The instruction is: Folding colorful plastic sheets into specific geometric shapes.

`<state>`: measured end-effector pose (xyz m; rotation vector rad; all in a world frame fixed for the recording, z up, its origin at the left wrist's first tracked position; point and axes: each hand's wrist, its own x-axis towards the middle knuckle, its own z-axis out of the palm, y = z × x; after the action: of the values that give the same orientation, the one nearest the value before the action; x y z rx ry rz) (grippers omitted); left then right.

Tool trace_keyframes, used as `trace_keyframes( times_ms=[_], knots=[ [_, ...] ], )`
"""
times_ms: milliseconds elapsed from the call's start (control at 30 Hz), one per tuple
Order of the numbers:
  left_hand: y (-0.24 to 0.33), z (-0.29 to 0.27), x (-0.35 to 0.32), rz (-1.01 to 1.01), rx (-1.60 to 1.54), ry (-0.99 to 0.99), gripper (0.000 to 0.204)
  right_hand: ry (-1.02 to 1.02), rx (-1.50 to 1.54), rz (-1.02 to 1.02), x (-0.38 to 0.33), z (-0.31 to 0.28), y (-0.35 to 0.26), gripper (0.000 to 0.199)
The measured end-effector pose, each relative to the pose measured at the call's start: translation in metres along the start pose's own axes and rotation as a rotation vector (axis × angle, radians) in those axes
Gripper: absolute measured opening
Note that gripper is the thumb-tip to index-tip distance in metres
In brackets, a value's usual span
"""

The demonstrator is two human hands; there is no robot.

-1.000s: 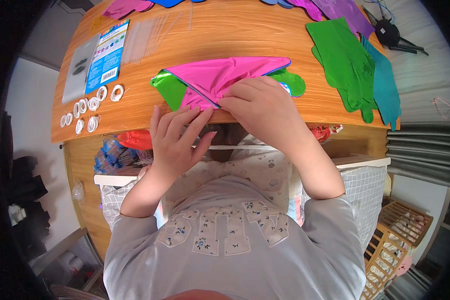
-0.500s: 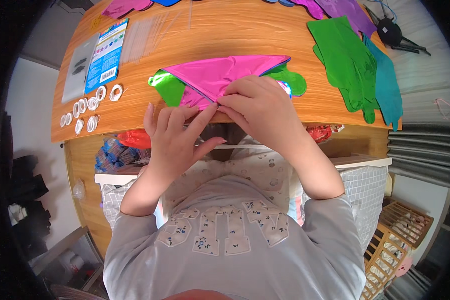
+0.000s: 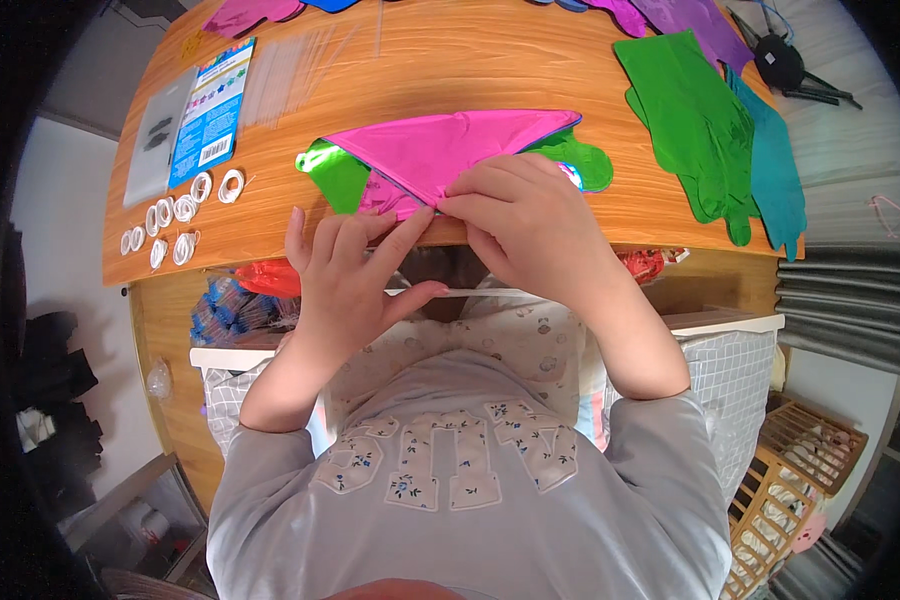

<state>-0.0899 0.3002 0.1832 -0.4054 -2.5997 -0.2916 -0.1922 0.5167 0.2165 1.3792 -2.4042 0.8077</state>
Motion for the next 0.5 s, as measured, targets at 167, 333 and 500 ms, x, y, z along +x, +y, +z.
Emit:
trace_keyframes(
  times_ms=[167, 333, 500],
  knots=[
    [-0.001, -0.002, 0.001, 0.003, -0.014, -0.013, 0.065, -0.001, -0.003, -0.015, 0.0, 0.0, 0.001, 0.029],
    [0.0, -0.016, 0.006, -0.018, -0.047, -0.037, 0.056, 0.016, -0.046, -0.046, 0.002, 0.001, -0.004, 0.023],
    [-0.024, -0.029, 0.025, -0.041, -0.236, -0.152, 0.045, 0.034, -0.066, -0.052, 0.0, 0.003, -0.005, 0.02]
  ],
)
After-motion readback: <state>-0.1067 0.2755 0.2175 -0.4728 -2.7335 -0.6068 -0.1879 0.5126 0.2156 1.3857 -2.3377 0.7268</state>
